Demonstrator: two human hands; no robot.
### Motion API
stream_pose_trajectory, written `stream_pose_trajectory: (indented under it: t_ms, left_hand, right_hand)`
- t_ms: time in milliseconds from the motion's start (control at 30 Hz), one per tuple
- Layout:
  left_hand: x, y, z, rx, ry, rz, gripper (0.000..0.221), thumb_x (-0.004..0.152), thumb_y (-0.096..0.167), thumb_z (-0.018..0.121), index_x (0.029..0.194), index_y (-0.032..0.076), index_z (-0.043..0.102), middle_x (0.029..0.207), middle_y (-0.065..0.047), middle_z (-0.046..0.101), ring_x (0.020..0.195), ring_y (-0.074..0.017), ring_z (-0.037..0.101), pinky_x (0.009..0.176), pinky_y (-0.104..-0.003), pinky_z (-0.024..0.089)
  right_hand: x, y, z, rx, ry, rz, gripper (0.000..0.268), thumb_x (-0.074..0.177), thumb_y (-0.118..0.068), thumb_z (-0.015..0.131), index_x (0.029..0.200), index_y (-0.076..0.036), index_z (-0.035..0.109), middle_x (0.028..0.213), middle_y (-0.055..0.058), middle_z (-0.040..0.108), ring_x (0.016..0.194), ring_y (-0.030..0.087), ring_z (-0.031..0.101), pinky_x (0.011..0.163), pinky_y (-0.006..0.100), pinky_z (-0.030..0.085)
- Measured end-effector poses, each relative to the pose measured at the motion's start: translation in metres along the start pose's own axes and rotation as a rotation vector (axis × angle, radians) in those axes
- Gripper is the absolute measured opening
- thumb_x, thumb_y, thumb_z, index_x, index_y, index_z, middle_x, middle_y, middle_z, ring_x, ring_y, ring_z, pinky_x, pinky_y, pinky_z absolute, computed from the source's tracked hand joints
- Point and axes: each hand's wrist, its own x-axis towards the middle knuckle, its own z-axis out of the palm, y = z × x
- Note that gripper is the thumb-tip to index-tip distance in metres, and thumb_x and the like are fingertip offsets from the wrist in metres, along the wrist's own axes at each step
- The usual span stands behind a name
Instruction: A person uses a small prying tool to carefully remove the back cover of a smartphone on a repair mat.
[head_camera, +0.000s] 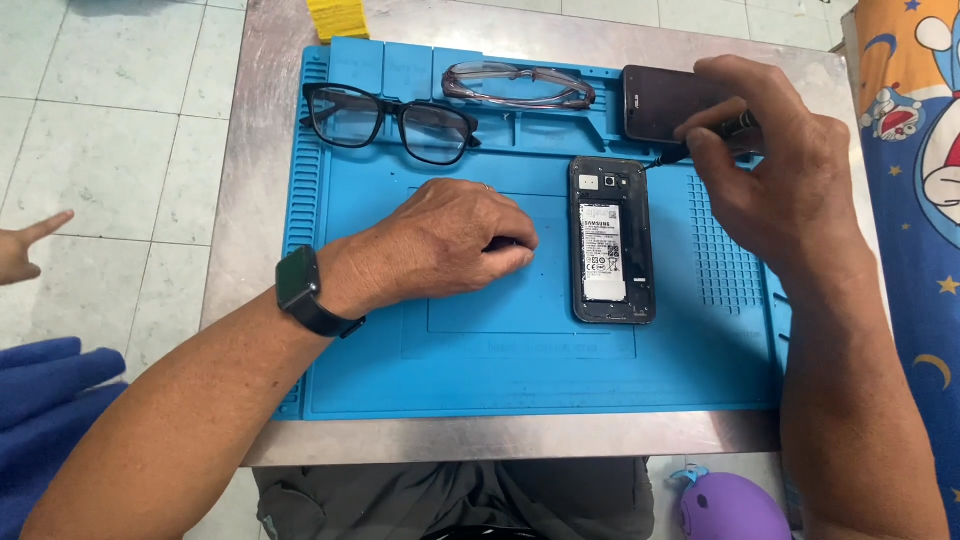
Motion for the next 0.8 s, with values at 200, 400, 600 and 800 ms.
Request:
stream_pose_trajectory:
  t_ms: [200, 400, 600, 800]
  left_hand:
    - [0.001, 0.001, 0.002, 0.002, 0.020, -0.010, 0.023, 0.100, 0.022, 0.058, 0.100, 0.016, 0.080, 0.098, 0.002, 0.082, 0.090, -0.0224, 0.074, 0.076, -0.042, 0.057]
    - [0.000, 0.006, -0.008, -0.012, -0.057, -0.066, 0.024, 0.100, 0.025, 0.058, 0.103, 0.016, 0.080, 0.102, 0.001, 0.082, 0.094, -0.0229, 0.074, 0.079, -0.044, 0.057]
    - [-0.045, 0.020, -0.081, 0.132, 0.143, -0.406, 0.034, 0.104, 0.031, 0.059, 0.131, 0.016, 0.072, 0.119, -0.006, 0.077, 0.102, -0.0261, 0.070, 0.089, -0.046, 0.053]
    - [-0.134, -0.002, -0.104, 0.101, 0.542, -1.054, 0.048, 0.115, 0.038, 0.061, 0.149, 0.006, 0.064, 0.144, -0.023, 0.064, 0.118, -0.0386, 0.063, 0.097, -0.058, 0.050]
  right_hand:
    - [-0.003, 0.013, 0.014, -0.059, 0.103, -0.020, 0.038, 0.115, 0.005, 0.079, 0.148, 0.007, 0.059, 0.107, 0.025, 0.076, 0.088, 0.037, 0.077, 0.078, 0.043, 0.063]
    - [-0.006, 0.003, 0.017, -0.091, 0.091, -0.045, 0.039, 0.114, 0.008, 0.068, 0.151, 0.005, 0.056, 0.114, 0.021, 0.078, 0.106, 0.045, 0.077, 0.087, 0.051, 0.062]
    - [-0.014, 0.013, 0.031, -0.175, 0.146, -0.049, 0.037, 0.115, 0.005, 0.073, 0.151, 0.002, 0.063, 0.115, 0.014, 0.077, 0.098, 0.036, 0.074, 0.076, 0.050, 0.054]
    - [-0.017, 0.025, 0.031, -0.166, 0.220, -0.060, 0.040, 0.117, 0.007, 0.077, 0.153, 0.002, 0.060, 0.112, 0.015, 0.078, 0.091, 0.037, 0.073, 0.081, 0.051, 0.056]
